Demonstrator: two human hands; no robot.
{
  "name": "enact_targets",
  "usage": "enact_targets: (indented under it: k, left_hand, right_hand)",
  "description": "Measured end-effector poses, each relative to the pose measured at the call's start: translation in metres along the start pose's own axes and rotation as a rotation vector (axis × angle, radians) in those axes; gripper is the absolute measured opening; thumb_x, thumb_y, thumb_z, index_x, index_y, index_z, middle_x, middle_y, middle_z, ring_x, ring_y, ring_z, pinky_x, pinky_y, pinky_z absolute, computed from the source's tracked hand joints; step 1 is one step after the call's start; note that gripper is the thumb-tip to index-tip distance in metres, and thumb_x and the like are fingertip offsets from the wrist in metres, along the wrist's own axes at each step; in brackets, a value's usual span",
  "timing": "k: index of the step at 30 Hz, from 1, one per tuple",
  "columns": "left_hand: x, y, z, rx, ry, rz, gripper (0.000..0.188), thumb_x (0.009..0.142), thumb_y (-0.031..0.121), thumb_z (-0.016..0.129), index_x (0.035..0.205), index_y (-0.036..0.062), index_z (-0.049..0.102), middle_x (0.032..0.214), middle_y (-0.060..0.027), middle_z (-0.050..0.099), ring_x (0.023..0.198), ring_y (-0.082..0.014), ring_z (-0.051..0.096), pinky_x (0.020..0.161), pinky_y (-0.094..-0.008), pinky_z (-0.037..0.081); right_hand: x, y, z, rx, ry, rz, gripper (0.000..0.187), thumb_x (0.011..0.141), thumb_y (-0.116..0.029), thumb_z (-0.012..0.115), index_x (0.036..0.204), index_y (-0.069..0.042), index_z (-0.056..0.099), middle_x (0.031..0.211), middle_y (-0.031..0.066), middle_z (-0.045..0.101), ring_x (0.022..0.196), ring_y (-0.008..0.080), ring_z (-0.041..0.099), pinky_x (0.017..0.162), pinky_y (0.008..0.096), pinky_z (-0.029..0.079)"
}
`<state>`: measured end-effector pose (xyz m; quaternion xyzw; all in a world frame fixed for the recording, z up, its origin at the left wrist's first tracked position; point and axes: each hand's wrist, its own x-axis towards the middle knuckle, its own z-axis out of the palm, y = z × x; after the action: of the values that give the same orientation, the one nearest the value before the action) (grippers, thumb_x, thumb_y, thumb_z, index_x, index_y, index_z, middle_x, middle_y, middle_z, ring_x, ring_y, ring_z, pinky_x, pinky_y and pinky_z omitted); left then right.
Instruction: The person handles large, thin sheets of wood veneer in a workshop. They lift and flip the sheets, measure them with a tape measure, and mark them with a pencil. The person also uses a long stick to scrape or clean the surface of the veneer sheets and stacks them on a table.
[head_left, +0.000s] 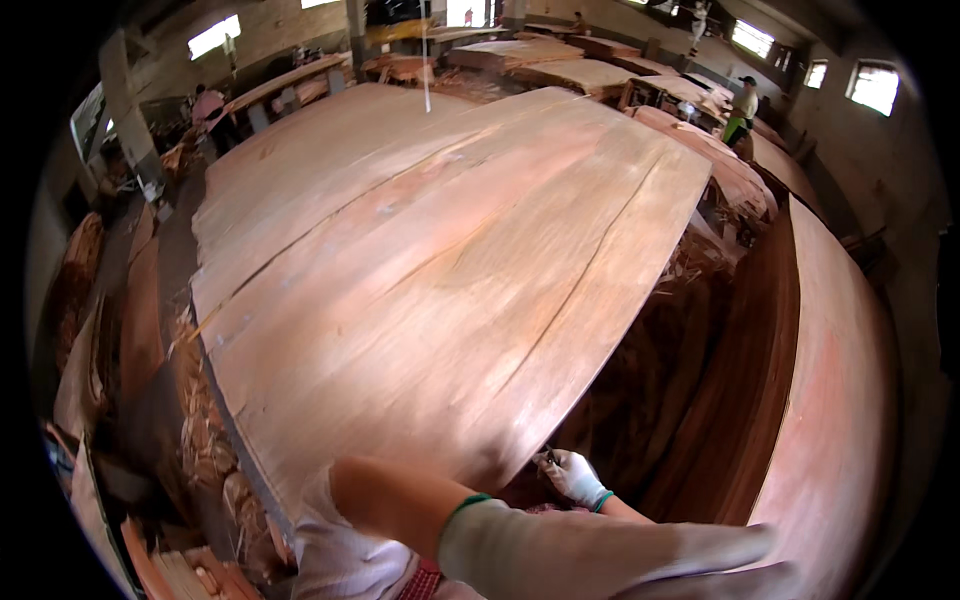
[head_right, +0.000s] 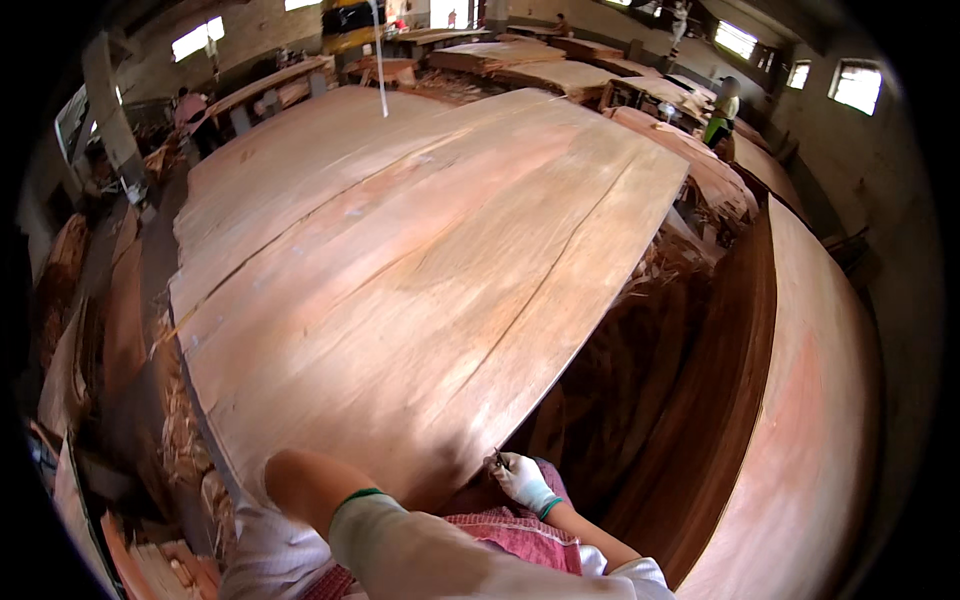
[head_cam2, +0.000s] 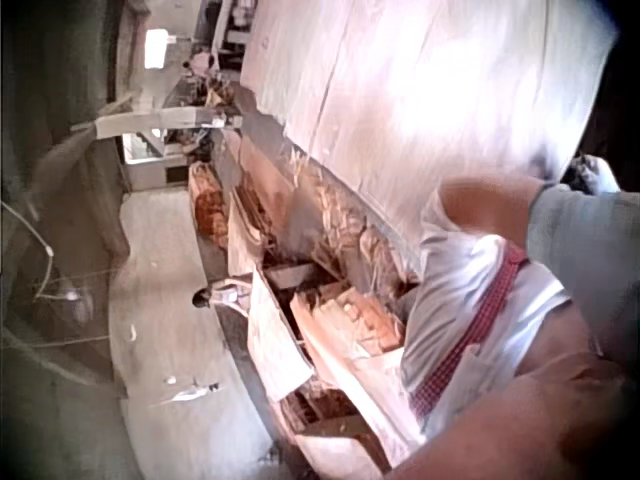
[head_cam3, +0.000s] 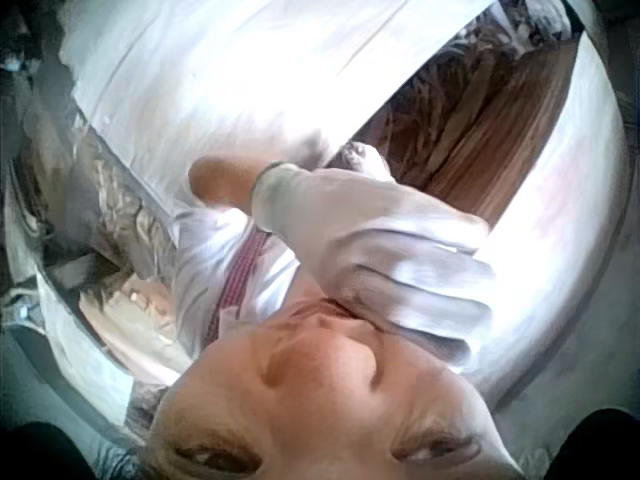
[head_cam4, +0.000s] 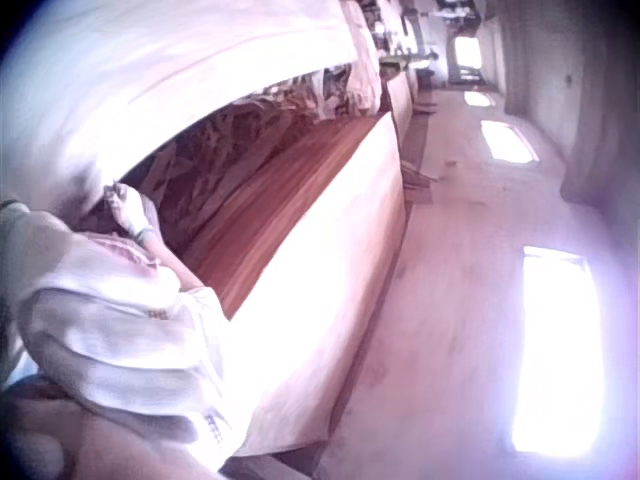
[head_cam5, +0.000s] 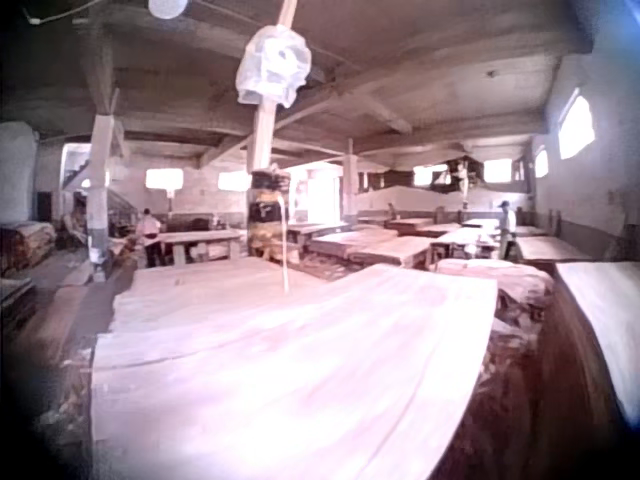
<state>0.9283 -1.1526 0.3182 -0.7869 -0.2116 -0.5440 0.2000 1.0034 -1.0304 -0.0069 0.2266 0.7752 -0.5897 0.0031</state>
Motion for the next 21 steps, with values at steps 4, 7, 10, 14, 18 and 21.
enact_targets:
  k: [4,7,10,14,18,21]
  left_hand:
    - [-0.052,-0.068,-0.056,0.195,-0.194,-0.133,0.028,0.084,0.015,0.062,0.108,0.0017,0.059,0.120,-0.0140,0.058,0.109,-0.0324,0.056,0.093,-0.0426,0.046]
    - [-0.065,-0.129,-0.101,0.551,-0.272,-0.409,0.020,0.081,0.008,0.061,0.100,0.0012,0.065,0.114,-0.0174,0.061,0.105,-0.0348,0.058,0.087,-0.0454,0.048]
    - [-0.107,-0.244,-0.168,0.911,0.131,-0.796,0.039,0.092,0.022,0.055,0.123,-0.0017,0.052,0.122,-0.0218,0.056,0.112,-0.0391,0.052,0.093,-0.0442,0.042]
    - [-0.149,-0.393,-0.275,1.009,0.467,-0.936,0.059,0.091,0.033,0.061,0.131,-0.0064,0.042,0.127,-0.0281,0.051,0.119,-0.0386,0.051,0.099,-0.0398,0.041]
    - [-0.158,-0.473,-0.353,1.233,0.472,-0.969,0.052,0.088,0.027,0.065,0.124,-0.0062,0.050,0.117,-0.0249,0.059,0.107,-0.0300,0.060,0.091,-0.0341,0.046]
    - [-0.138,-0.518,-0.311,0.976,0.715,-1.200,0.036,0.087,0.022,0.064,0.109,-0.0064,0.060,0.097,-0.0176,0.068,0.087,-0.0202,0.065,0.078,-0.0306,0.050]
  right_hand:
    - [0.054,0.010,-0.032,0.223,-0.224,-0.012,0.038,0.091,-0.033,0.061,0.104,0.003,0.065,0.084,0.0049,0.068,0.072,0.0099,0.059,0.068,0.0263,0.049]
    - [0.103,0.003,-0.057,0.080,-0.146,-0.013,0.041,0.090,-0.039,0.062,0.096,0.001,0.065,0.079,0.0064,0.066,0.068,0.0095,0.059,0.065,0.0257,0.050]
    - [0.155,-0.009,-0.084,0.241,-0.262,0.037,0.040,0.092,-0.039,0.059,0.101,0.000,0.061,0.086,0.0060,0.064,0.074,0.0109,0.060,0.065,0.0256,0.050]
    - [0.215,-0.028,-0.135,0.118,-0.367,-0.062,0.034,0.097,-0.035,0.050,0.110,-0.005,0.059,0.095,0.0045,0.063,0.080,0.0128,0.062,0.064,0.0253,0.049]
    - [0.270,-0.034,-0.191,0.052,-0.463,-0.071,0.037,0.097,-0.037,0.050,0.110,-0.003,0.058,0.098,0.0065,0.065,0.081,0.0142,0.066,0.059,0.0259,0.049]
    - [0.310,-0.039,-0.258,0.067,-0.393,-0.016,0.033,0.098,-0.033,0.049,0.105,-0.004,0.060,0.096,0.0066,0.067,0.078,0.0141,0.065,0.056,0.0246,0.047]
